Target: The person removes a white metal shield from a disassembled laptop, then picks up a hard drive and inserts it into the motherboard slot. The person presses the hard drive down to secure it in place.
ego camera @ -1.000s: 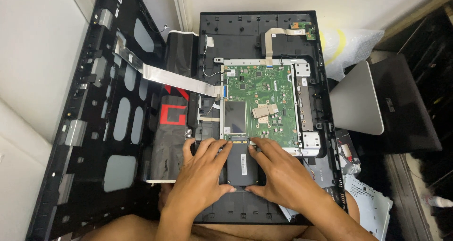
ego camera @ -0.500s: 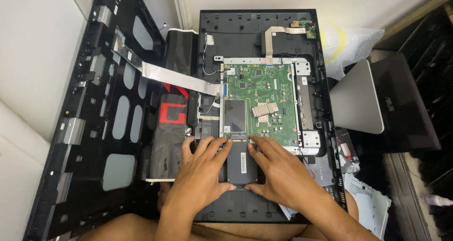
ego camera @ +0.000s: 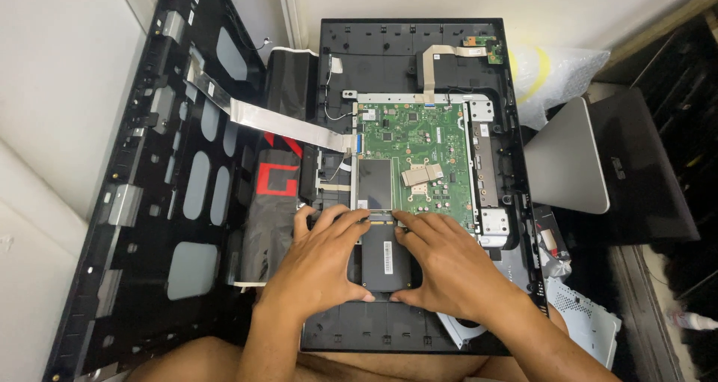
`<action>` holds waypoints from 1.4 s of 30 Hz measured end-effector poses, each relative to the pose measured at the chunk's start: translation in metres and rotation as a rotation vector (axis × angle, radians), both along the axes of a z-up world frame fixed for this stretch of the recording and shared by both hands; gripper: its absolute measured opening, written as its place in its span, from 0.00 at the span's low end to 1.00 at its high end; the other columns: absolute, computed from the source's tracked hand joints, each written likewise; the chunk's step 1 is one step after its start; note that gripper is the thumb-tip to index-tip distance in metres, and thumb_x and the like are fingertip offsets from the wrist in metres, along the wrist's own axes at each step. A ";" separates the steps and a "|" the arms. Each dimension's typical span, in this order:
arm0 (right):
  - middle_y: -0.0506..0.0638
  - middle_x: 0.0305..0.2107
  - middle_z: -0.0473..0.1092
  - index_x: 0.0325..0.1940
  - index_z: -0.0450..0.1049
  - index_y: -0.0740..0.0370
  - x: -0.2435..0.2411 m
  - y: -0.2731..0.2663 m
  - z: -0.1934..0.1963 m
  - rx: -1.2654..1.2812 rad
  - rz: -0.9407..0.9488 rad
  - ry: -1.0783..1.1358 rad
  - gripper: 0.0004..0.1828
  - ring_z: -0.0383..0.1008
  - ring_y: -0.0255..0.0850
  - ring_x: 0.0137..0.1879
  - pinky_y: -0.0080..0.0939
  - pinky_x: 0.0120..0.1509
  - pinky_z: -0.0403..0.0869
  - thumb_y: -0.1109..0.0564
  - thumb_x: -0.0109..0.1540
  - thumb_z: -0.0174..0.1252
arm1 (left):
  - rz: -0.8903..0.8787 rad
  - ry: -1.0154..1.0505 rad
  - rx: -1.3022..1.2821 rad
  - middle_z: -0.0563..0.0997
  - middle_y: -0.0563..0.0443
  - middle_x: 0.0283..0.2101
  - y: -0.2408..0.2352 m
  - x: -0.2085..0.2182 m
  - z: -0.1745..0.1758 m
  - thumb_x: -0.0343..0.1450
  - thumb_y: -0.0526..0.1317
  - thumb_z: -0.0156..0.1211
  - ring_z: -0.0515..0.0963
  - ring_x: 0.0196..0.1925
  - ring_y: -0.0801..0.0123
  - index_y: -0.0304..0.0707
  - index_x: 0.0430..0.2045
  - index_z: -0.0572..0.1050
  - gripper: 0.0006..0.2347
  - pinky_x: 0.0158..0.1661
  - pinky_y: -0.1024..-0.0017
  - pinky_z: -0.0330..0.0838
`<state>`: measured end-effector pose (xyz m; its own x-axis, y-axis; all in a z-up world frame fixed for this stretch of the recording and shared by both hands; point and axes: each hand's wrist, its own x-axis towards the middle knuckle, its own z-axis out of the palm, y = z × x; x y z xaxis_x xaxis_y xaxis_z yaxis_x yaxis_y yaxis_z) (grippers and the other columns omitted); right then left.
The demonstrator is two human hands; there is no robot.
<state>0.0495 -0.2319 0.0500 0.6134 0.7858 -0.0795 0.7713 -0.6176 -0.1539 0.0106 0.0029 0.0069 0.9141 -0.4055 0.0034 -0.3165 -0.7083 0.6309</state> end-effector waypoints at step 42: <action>0.60 0.57 0.72 0.52 0.76 0.64 0.002 0.012 0.017 0.008 -0.073 0.069 0.43 0.70 0.56 0.62 0.67 0.69 0.63 0.41 0.40 0.81 | -0.024 0.103 -0.177 0.73 0.31 0.63 0.005 0.004 0.028 0.48 0.41 0.87 0.67 0.67 0.44 0.28 0.66 0.63 0.50 0.64 0.38 0.35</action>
<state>0.0514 -0.2195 0.0668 0.6621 0.7401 -0.1179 0.7118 -0.6702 -0.2103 0.0144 0.0083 0.0348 0.9034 -0.4285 -0.0169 -0.2591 -0.5769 0.7747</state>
